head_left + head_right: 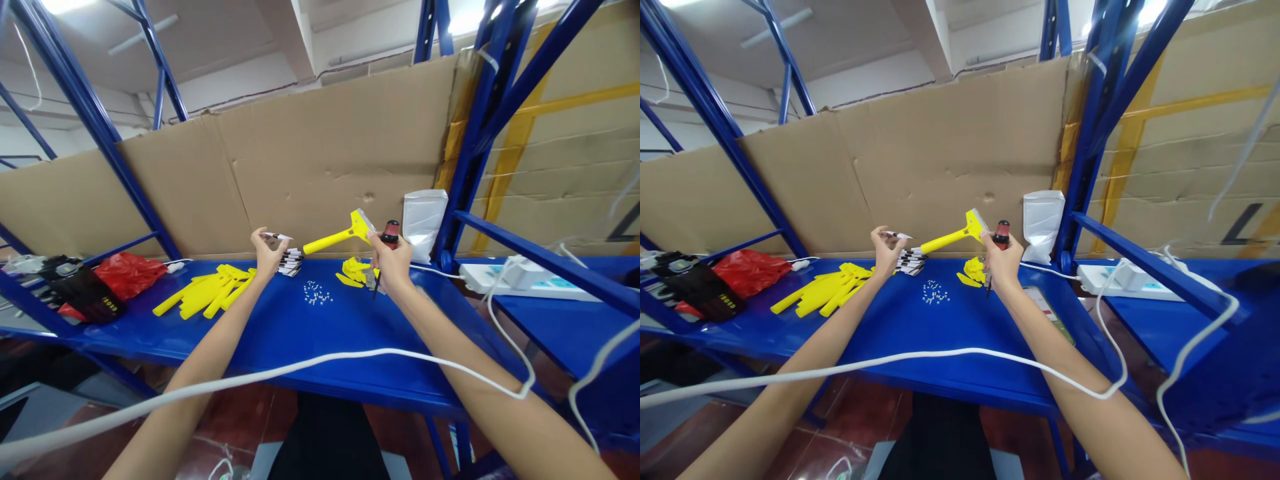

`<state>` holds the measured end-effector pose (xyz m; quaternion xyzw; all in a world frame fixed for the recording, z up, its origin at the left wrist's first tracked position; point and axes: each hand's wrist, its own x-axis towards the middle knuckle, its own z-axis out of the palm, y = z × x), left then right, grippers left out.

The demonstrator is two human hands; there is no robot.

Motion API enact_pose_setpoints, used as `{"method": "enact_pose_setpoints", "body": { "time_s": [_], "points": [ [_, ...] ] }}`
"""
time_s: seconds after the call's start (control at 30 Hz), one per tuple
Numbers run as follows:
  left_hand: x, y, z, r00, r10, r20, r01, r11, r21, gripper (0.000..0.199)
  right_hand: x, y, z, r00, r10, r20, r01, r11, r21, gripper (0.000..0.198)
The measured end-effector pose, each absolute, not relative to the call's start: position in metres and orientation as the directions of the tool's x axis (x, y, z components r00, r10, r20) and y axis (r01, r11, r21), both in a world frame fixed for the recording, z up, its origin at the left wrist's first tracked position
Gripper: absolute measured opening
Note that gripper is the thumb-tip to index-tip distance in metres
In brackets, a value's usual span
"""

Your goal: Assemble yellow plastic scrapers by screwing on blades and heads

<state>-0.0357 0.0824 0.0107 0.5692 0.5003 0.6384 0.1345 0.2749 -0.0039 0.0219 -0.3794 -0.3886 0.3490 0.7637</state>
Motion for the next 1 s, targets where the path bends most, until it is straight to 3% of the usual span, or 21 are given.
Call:
{"method": "enact_pose_setpoints", "body": {
  "time_s": [0.1,0.23,0.3,0.63,0.83,1.0],
  "points": [
    [-0.042,0.070,0.013,-0.234,0.826,0.513,0.002,-0.527,0.850,0.070,0.278,-0.002,0.024,0.466,0.825,0.319,-0.267,0.475,-0.839,0.044],
    [-0.040,0.053,0.010,0.006,0.955,0.296,-0.415,-0.267,0.870,0.069,0.277,-0.001,0.024,0.450,0.846,0.287,-0.318,0.452,-0.834,0.046],
    [-0.035,0.045,0.008,0.083,0.965,0.248,-0.507,-0.174,0.845,0.069,0.275,-0.002,0.023,0.431,0.861,0.271,-0.340,0.433,-0.835,0.047],
    [-0.018,0.038,0.003,0.150,0.920,0.362,-0.407,-0.277,0.871,0.075,0.272,-0.004,0.021,0.392,0.898,0.201,-0.413,0.367,-0.834,0.046],
    [-0.026,0.044,0.001,0.259,0.917,0.305,-0.267,-0.236,0.935,0.077,0.282,0.002,0.023,0.445,0.878,0.173,-0.424,0.377,-0.823,0.041],
    [-0.025,0.043,0.008,0.104,0.961,0.255,-0.425,-0.189,0.885,0.073,0.284,0.002,0.024,0.437,0.882,0.174,-0.415,0.370,-0.831,0.040]
  ]
}}
